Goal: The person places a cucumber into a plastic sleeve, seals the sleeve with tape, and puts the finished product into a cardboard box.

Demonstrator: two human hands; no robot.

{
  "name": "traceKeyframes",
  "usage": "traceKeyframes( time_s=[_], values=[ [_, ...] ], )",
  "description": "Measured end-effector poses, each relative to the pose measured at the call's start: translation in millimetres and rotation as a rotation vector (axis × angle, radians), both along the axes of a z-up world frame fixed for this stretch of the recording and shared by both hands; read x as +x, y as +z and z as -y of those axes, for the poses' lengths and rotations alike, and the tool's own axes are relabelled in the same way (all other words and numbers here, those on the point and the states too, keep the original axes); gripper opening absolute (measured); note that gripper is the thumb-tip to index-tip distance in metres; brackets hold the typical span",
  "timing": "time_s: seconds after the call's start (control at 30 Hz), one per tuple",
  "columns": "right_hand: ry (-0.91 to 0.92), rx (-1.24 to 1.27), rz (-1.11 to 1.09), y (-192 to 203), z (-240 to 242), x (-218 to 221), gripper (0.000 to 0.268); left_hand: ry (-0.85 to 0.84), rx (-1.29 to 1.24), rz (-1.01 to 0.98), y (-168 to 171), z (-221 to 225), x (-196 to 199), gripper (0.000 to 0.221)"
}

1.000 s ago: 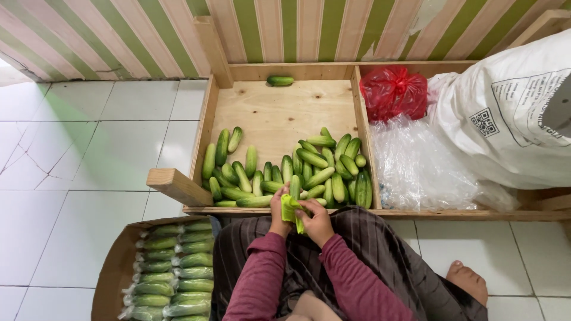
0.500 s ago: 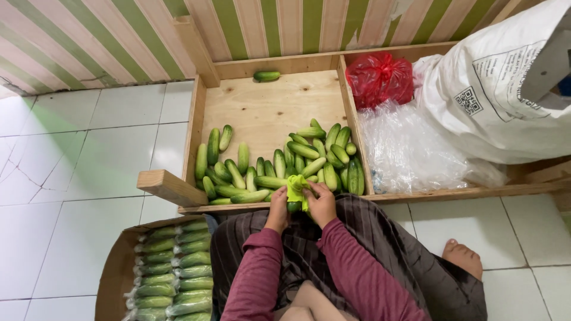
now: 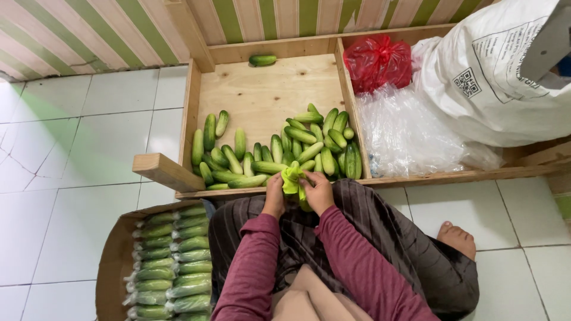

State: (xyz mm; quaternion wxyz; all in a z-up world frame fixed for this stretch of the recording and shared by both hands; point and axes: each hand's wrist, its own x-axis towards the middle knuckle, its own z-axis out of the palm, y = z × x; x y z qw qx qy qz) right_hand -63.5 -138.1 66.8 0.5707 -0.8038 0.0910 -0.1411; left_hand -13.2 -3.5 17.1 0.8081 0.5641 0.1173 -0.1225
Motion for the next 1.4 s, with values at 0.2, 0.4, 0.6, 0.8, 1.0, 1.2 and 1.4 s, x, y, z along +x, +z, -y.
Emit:
traceKeyframes(
  time_s=[0.2, 0.4, 0.6, 0.8, 1.0, 1.2, 1.4],
  values=[
    [-0.012, 0.030, -0.004, 22, -8, -7, 0.029, 0.054, -0.039, -0.086, 6, -6, 3, 0.025],
    [0.071, 0.031, -0.027, 33, -14, -13, 0.030, 0.198, -0.132, -0.081, -27, -13, 18, 0.016],
    [-0.122, -0.099, -0.173, 1, 8, 5, 0.042, 0.197, 0.220, 0.037, -28, -23, 17, 0.021],
    [0.027, -0.008, -0.405, 66, -6, -2, 0.074, 0.244, 0.382, 0.111, -14, -21, 10, 0.022],
    [0.058, -0.203, -0.414, 139, -10, -25, 0.067, 0.106, 0.315, 0.136, 30, -15, -9, 0.035],
    [0.167, 0.057, -0.528, 113, 27, -27, 0.084, -0.118, 0.012, 0.058, 81, 15, -17, 0.038],
    [0.044, 0.483, -0.503, 123, 75, -55, 0.047, -0.399, 0.103, 0.012, 130, 73, -19, 0.042]
  ],
)
